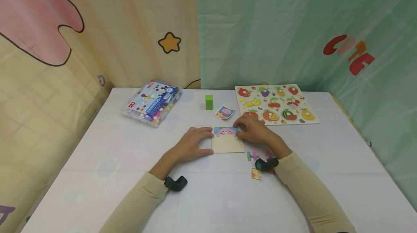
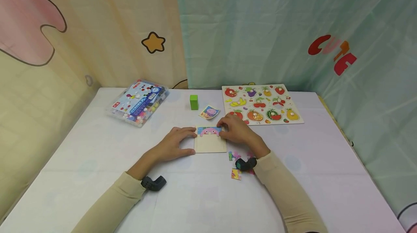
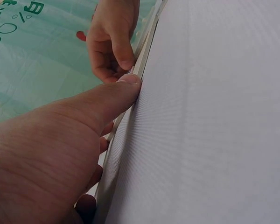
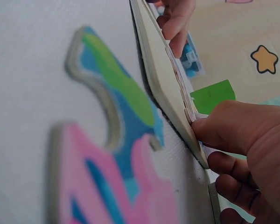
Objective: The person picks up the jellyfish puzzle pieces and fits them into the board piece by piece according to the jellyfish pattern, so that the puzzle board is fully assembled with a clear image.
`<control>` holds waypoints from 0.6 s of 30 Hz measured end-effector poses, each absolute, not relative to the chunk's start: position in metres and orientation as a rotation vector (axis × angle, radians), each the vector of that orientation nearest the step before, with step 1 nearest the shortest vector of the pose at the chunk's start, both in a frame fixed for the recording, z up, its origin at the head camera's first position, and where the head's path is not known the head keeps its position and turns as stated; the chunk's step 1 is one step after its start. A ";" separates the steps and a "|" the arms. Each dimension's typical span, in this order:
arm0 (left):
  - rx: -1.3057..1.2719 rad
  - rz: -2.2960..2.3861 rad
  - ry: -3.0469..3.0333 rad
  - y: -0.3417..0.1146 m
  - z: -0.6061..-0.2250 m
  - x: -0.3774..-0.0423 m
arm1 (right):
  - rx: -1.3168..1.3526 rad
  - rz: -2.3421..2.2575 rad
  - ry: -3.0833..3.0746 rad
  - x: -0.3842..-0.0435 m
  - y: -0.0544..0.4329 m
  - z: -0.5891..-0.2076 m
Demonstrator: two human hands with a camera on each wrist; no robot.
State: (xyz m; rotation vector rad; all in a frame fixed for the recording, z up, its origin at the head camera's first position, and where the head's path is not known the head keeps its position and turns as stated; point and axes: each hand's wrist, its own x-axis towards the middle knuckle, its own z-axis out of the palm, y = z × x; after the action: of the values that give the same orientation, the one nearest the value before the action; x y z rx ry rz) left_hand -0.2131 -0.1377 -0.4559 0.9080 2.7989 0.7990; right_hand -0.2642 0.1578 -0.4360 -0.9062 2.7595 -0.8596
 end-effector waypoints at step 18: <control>0.911 0.795 2.807 -0.138 -0.455 -0.213 | -0.950 -0.875 2.754 -0.265 0.158 -0.436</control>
State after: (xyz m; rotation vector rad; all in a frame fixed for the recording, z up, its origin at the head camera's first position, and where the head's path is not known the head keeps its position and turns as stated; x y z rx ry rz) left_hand -0.2131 -0.1376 -0.4554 0.9110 2.8071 0.7947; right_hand -0.2654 0.1582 -0.4358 -0.9501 2.7536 -0.8749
